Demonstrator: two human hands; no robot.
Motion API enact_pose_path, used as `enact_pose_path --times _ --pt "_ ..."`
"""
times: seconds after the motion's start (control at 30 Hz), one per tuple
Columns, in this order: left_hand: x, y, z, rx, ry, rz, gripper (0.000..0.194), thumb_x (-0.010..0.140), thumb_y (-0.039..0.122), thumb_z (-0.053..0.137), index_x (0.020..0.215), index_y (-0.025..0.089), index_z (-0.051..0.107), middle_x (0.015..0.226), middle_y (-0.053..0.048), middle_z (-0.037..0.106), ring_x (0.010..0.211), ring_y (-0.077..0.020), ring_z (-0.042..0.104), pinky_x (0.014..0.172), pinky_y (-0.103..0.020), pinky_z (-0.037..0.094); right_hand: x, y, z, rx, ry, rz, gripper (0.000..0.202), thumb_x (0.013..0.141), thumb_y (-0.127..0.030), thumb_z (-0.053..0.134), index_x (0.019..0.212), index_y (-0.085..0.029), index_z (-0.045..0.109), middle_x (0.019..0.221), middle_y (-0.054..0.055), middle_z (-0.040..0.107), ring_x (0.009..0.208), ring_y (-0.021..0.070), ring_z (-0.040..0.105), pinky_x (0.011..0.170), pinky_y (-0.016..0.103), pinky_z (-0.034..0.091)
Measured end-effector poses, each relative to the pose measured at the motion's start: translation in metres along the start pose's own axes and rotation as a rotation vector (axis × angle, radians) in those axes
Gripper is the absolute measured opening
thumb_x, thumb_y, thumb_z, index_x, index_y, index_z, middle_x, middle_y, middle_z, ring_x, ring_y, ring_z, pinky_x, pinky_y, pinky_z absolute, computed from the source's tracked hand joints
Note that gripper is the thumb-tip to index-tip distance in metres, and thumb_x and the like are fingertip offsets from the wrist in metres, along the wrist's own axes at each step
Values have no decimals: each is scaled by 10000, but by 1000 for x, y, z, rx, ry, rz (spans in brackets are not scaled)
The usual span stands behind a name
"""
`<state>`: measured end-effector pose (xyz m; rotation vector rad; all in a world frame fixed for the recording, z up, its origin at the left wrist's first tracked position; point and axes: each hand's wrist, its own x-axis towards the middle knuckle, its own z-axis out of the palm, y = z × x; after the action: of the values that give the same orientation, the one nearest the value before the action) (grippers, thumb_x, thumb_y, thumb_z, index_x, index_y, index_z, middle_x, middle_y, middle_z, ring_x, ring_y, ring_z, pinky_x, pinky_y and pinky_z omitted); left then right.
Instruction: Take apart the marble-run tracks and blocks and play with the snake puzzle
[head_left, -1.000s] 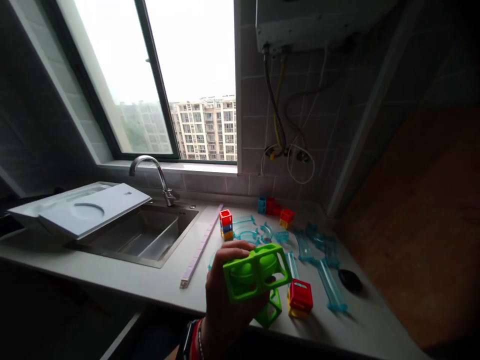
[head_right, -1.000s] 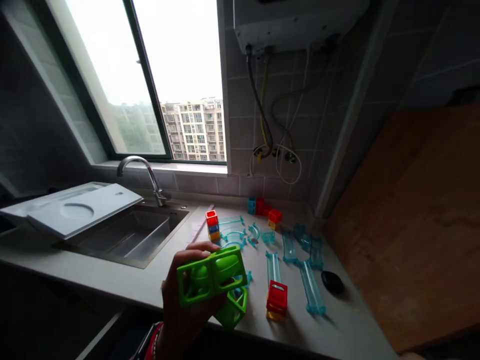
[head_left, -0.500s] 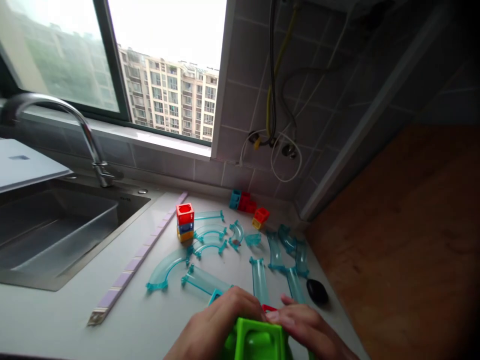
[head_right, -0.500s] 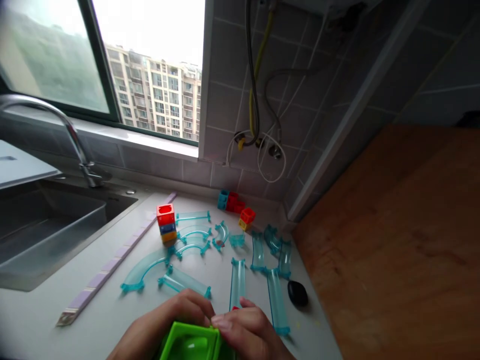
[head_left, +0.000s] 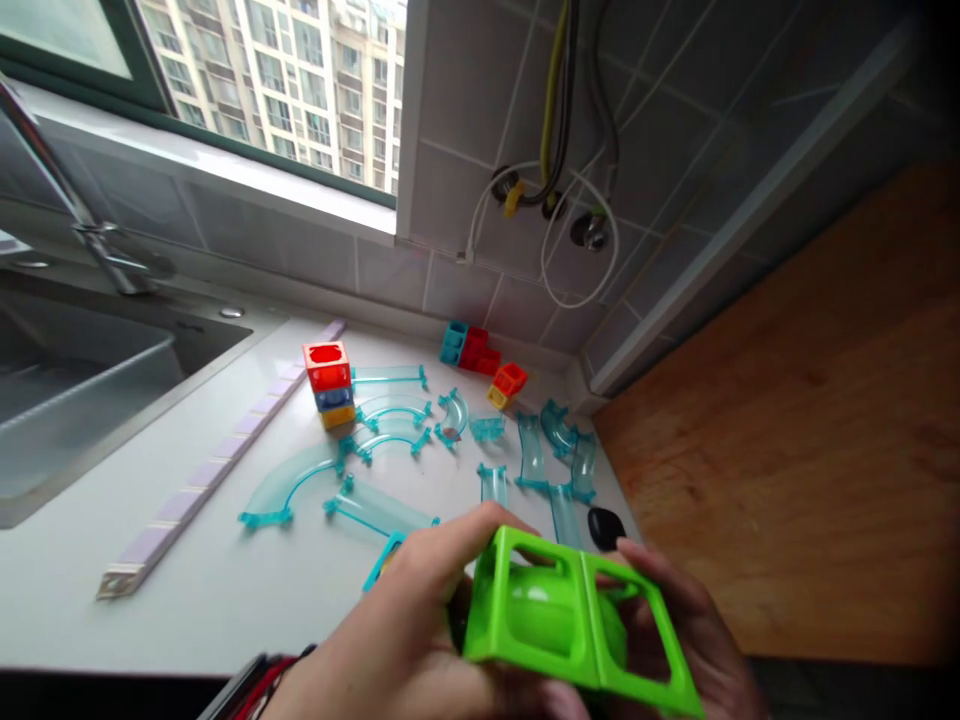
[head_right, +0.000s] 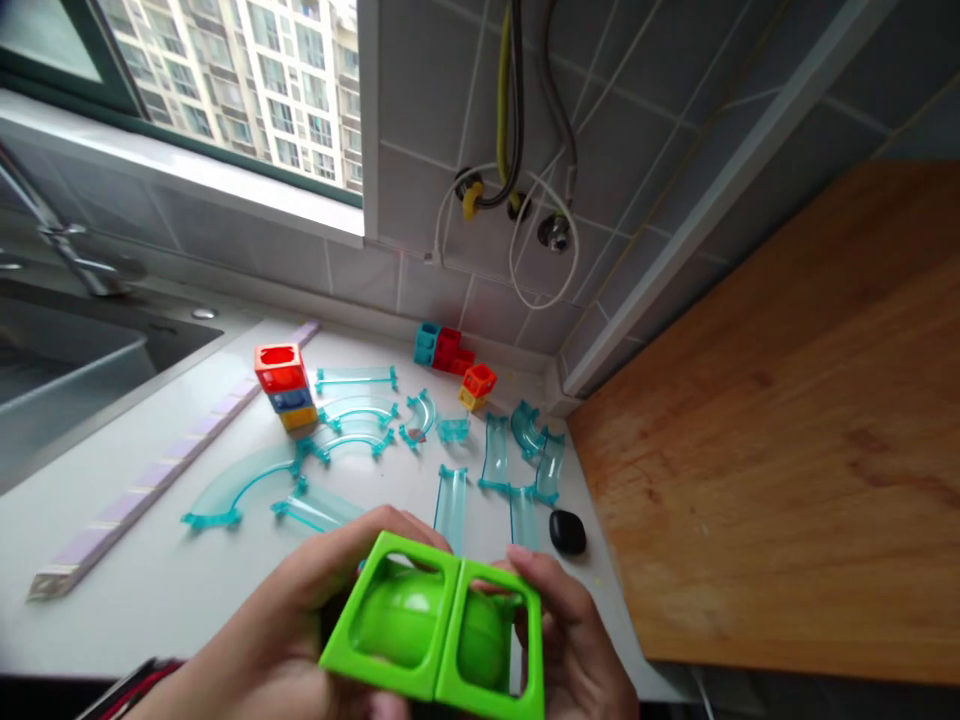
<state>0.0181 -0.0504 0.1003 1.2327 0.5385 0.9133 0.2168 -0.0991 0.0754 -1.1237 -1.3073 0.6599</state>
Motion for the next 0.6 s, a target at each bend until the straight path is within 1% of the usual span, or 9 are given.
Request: enact_pose_path --times 0.07,0.1,0.13,0.2,0.27,0.33,0.43,0.5,0.6 --pt "-1 7 -2 -46 39 -26 368 770 327 908 1033 217 673 858 15 714 720 -126 655 641 -181 512 1 0 0 97 63 82 443 901 -454 768 1299 -269 713 959 91 787 757 251 773 591 309 626" --pt "-2 10 -4 -71 69 -16 349 797 366 886 1033 218 677 859 16 712 678 -115 650 622 -184 518 3 2 -2 164 98 102 467 881 -468 782 1296 -265 718 957 83 776 749 238 758 588 310 624" --pt "-4 11 -8 -93 109 1 358 826 437 852 1048 217 678 880 7 717 619 -108 644 581 -193 524 5 3 -5 231 149 116 472 880 -484 771 1295 -265 723 971 75 761 742 221 739 587 309 621" --pt "-6 14 -17 -124 220 26 454 878 607 735 1092 212 674 965 -33 733 484 -99 615 459 -219 508 8 9 -13 292 238 147 439 917 -480 708 1303 -272 724 1019 64 725 756 194 705 596 303 610" --pt "-8 17 -26 -134 347 33 543 897 711 630 1087 204 670 1051 -73 738 394 -93 579 366 -235 468 8 17 -23 204 252 166 411 940 -434 675 1317 -278 722 1055 65 699 807 189 685 632 296 597" --pt "-8 21 -33 -154 456 47 552 902 732 592 1034 202 670 1061 -74 734 368 -88 562 350 -248 472 5 24 -30 -10 159 119 417 914 -380 719 1318 -280 730 1087 72 680 861 198 670 673 294 581" --pt "-4 26 -39 -198 550 70 520 895 723 606 991 215 661 988 -40 720 360 -91 552 389 -289 535 2 29 -32 -329 -93 -14 492 884 -307 756 1373 -295 703 1141 76 628 924 209 644 685 280 559" --pt "0 26 -41 -207 575 72 535 871 742 626 1001 224 656 928 -22 712 344 -99 545 391 -309 548 3 30 -26 -428 -247 -78 549 896 -257 728 1438 -290 651 1123 70 596 937 207 631 712 286 569" --pt "7 22 -42 -199 573 82 562 844 751 658 1003 213 652 863 -15 712 333 -108 542 375 -309 534 7 29 -12 -469 -361 -143 595 904 -178 682 1488 -256 600 1110 68 581 939 194 641 778 291 590"
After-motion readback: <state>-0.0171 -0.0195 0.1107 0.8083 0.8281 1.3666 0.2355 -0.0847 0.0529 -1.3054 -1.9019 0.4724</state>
